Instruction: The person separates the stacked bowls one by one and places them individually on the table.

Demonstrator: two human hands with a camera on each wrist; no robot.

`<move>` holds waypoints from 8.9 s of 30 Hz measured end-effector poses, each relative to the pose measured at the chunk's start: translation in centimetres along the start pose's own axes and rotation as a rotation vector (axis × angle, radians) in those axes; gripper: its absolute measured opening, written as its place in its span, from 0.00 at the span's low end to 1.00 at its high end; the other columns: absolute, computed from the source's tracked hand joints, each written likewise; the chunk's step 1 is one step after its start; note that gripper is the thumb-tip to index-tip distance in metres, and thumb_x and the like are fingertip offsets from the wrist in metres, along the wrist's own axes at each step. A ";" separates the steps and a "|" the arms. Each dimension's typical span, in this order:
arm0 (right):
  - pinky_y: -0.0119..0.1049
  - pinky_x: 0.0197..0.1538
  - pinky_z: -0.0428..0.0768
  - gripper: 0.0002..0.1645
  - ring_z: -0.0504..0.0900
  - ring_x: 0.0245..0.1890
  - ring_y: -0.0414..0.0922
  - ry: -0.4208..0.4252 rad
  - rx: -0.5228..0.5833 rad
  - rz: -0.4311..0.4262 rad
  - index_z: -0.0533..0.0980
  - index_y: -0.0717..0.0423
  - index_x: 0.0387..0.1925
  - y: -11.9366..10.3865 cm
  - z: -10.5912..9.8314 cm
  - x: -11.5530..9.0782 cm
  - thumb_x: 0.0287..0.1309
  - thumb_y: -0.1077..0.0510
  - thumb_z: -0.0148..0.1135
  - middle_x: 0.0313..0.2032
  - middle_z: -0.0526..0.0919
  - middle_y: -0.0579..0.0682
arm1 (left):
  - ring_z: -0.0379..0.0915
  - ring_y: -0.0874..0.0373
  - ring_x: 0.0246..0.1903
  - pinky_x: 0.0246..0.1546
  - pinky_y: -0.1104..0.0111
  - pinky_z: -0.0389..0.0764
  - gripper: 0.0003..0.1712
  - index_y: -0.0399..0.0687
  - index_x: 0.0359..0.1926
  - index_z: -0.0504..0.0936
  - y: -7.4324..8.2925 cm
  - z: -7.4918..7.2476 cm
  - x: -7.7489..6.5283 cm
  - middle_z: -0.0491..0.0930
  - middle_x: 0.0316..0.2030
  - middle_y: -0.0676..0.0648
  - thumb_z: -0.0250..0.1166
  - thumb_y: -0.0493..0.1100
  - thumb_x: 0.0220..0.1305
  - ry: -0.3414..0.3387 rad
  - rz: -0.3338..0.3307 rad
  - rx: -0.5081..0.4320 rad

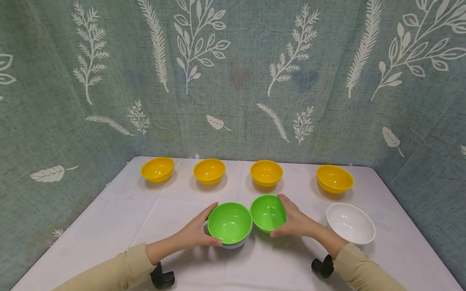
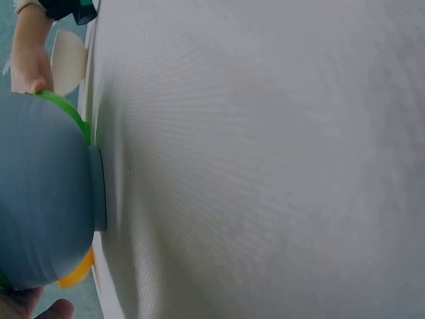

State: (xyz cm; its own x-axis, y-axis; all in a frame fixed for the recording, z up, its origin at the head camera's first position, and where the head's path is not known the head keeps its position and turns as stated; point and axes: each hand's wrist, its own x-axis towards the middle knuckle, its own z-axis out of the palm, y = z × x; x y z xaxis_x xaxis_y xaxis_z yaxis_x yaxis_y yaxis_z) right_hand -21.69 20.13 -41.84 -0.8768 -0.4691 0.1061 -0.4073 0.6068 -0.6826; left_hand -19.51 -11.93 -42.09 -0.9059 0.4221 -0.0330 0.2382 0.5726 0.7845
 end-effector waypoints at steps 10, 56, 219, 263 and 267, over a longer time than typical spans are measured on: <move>0.64 0.57 0.62 0.69 0.60 0.59 0.65 -0.014 -0.023 0.005 0.46 0.74 0.64 -0.1 0.2 0.2 0.27 0.50 0.78 0.62 0.55 0.70 | 0.50 0.41 0.66 0.59 0.41 0.57 0.64 0.43 0.70 0.48 -0.2 -0.4 -0.1 0.53 0.68 0.38 0.75 0.57 0.37 0.003 -0.010 0.005; 0.65 0.63 0.47 0.67 0.44 0.67 0.65 -0.048 -0.059 -0.090 0.47 0.68 0.67 -5.6 1.9 1.3 0.32 0.49 0.77 0.67 0.49 0.68 | 0.48 0.43 0.66 0.58 0.42 0.61 0.71 0.42 0.71 0.42 0.2 -0.9 -0.6 0.48 0.69 0.40 0.77 0.57 0.33 0.032 0.068 0.074; 0.64 0.64 0.38 0.66 0.41 0.67 0.66 -0.116 -0.194 -0.182 0.49 0.71 0.66 -6.7 2.7 0.4 0.39 0.33 0.67 0.68 0.49 0.66 | 0.59 0.45 0.62 0.59 0.46 0.62 0.64 0.40 0.70 0.47 0.8 -0.7 -4.1 0.50 0.68 0.38 0.73 0.60 0.39 0.023 0.064 0.095; 0.69 0.61 0.40 0.56 0.43 0.64 0.70 0.115 -0.475 0.044 0.56 0.70 0.64 -1.3 -2.4 -3.6 0.47 0.34 0.60 0.66 0.50 0.68 | 0.55 0.40 0.63 0.54 0.48 0.69 0.71 0.30 0.68 0.46 2.9 2.2 -1.8 0.48 0.67 0.33 0.76 0.61 0.31 0.066 0.047 0.261; 0.68 0.61 0.40 0.57 0.42 0.65 0.70 0.109 -0.482 0.055 0.56 0.69 0.64 -1.1 -2.5 -3.8 0.46 0.32 0.61 0.67 0.50 0.68 | 0.56 0.40 0.62 0.55 0.48 0.69 0.71 0.30 0.68 0.47 3.1 2.0 -2.1 0.50 0.66 0.33 0.76 0.61 0.29 0.083 0.051 0.265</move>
State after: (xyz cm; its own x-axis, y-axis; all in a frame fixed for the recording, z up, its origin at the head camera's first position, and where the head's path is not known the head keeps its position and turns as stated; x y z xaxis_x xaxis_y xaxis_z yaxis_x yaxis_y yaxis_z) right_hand -18.56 22.79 -39.68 -0.9113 -0.3739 0.1724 -0.4092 0.8684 -0.2801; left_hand -16.17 -9.60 -40.82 -0.9133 0.4025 0.0620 0.3577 0.7202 0.5944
